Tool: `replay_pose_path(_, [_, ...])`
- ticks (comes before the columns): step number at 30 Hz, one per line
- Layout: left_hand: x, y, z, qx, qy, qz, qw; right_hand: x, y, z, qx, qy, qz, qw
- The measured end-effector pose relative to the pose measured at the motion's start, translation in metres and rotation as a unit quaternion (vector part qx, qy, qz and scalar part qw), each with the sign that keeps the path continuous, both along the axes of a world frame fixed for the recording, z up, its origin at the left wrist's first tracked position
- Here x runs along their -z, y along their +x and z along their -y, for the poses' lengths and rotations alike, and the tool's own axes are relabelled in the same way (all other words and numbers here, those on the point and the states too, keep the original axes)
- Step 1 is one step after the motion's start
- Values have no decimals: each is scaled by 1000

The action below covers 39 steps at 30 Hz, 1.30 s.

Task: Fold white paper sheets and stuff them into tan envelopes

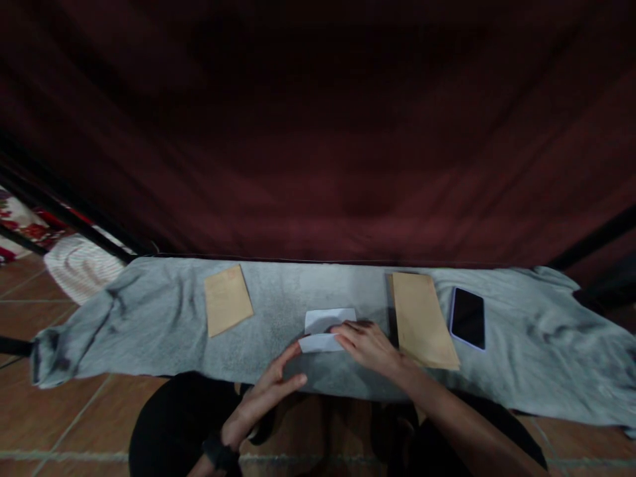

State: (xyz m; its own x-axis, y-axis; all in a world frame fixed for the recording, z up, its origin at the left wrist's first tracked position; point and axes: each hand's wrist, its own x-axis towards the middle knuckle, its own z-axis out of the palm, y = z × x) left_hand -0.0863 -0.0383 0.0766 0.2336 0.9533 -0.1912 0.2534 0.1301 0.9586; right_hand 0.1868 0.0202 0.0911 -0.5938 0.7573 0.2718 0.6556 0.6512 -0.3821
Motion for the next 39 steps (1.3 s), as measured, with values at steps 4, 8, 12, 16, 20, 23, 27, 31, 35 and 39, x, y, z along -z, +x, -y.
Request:
replay_pose_path(4, [24,11,-17,-76,22,-6,997,7,1,-10,61,-41,4,997])
replay_pose_path(8, [44,22,-36,-147,70,-78,984,16,1,-13,121,-16,53,991])
replay_pose_path(12, [51,28,-40,-158,75,-137,975,25,1,-14,153,26,74,985])
replay_pose_path(16, [48,30,-44,-138,75,-169,973,34,-4,-9,108,51,78,990])
replay_pose_path(20, [42,30,-45,-113,72,-224,965,49,-14,8,19,30,55,998])
replay_pose_path(23, [38,38,-41,-109,89,-311,940,63,-19,21,-4,29,46,999])
replay_pose_path(27, [39,64,-31,-101,237,-385,886,80,-23,29,4,45,30,999])
replay_pose_path(31, [52,89,-21,9,320,-409,855,90,-24,30,25,66,22,997])
replay_pose_path(35, [64,89,-17,27,332,-461,823,91,-24,31,35,75,33,996])
replay_pose_path(39, [69,76,-16,22,338,-492,802,91,-20,31,65,69,38,995])
